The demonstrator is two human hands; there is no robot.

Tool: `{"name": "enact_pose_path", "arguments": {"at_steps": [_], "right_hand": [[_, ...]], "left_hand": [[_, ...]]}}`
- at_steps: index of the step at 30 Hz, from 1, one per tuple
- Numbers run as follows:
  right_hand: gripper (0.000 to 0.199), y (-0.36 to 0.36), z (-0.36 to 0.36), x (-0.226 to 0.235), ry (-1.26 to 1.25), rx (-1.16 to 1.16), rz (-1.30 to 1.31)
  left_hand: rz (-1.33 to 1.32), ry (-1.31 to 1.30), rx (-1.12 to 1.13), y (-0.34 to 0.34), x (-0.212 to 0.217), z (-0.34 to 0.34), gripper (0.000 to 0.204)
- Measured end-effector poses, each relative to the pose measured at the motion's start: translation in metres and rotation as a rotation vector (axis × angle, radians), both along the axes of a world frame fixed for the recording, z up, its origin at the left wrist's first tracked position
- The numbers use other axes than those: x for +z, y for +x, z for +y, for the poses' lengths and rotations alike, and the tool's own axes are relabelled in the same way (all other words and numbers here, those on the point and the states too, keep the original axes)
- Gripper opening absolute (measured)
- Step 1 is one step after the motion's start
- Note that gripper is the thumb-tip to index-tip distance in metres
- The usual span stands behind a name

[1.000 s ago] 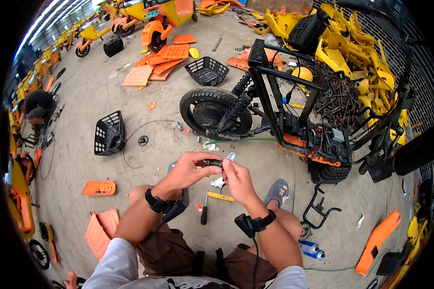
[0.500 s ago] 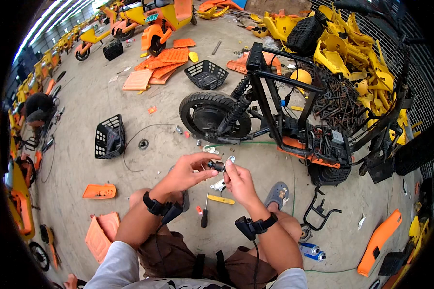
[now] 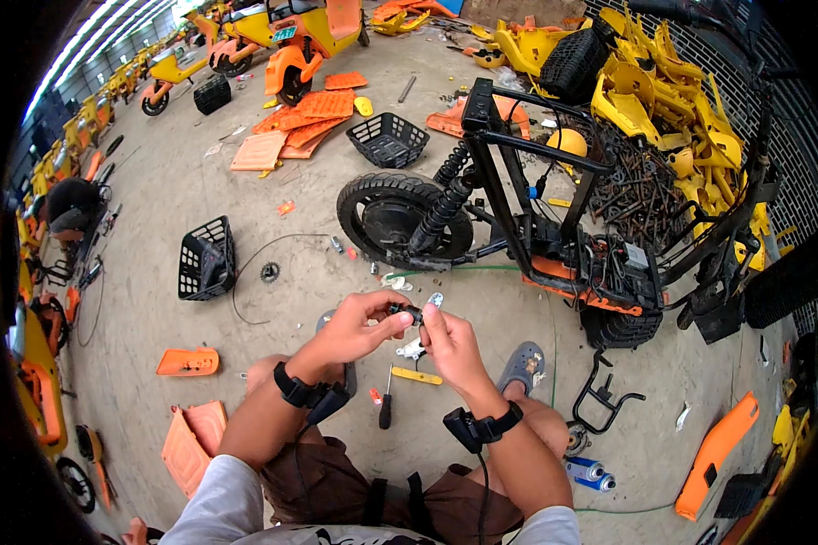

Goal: The person assembles a small electronic component for a scooter by connecting wires and snapping pieces together by hand while sitting on the floor.

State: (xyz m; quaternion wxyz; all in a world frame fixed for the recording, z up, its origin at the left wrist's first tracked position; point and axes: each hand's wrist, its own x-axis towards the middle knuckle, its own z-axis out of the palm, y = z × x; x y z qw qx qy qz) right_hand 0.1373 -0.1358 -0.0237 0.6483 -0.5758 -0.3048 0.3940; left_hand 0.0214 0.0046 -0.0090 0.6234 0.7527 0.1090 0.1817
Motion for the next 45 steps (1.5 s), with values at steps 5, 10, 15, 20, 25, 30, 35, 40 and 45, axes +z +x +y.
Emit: {"name": "enact_pose_path", "arguments": {"at_steps": [5,10,15,20,25,30,35,40,45], "right_hand": [[0.05,0.001,-0.001,0.0,-0.004,0.001,-0.032],[0.046,-0.002,-0.001,0.003,0.021,-0.001,-0.24],[0.045,-0.003,-0.001,-0.001,0.018,-0.036,-0.263],[0.047,0.004,-0.004,0.002,-0.039,0.045,0.117],[0.048,0.005,0.002,0.005,-0.083,0.102,0.281],[0.048,0.001,0.005,0.004,-0.068,0.097,0.183],[0.048,-0.001,0.006,-0.001,-0.077,0.085,0.123],[0.047,-0.002,0.005,0.001,-0.056,0.039,-0.005],[0.046,-0.004,0.003,-0.005,0.007,0.01,-0.158]], "left_hand": [[0.007,0.028,0.015,0.001,0.002,-0.002,0.034],[0.069,-0.044,0.0,0.003,0.003,-0.003,0.031],[0.028,-0.147,-0.029,0.004,0.001,-0.001,0.03],[0.046,-0.029,-0.062,-0.002,0.011,0.0,0.022],[-0.021,0.129,-0.042,-0.006,0.01,0.003,0.028],[0.073,-0.182,-0.021,-0.011,-0.002,0.01,0.03],[0.099,-0.039,-0.042,-0.014,0.007,0.012,0.029],[0.061,-0.043,0.02,-0.012,0.018,0.005,0.026],[0.191,-0.11,-0.041,-0.007,0.013,0.008,0.026]]}}
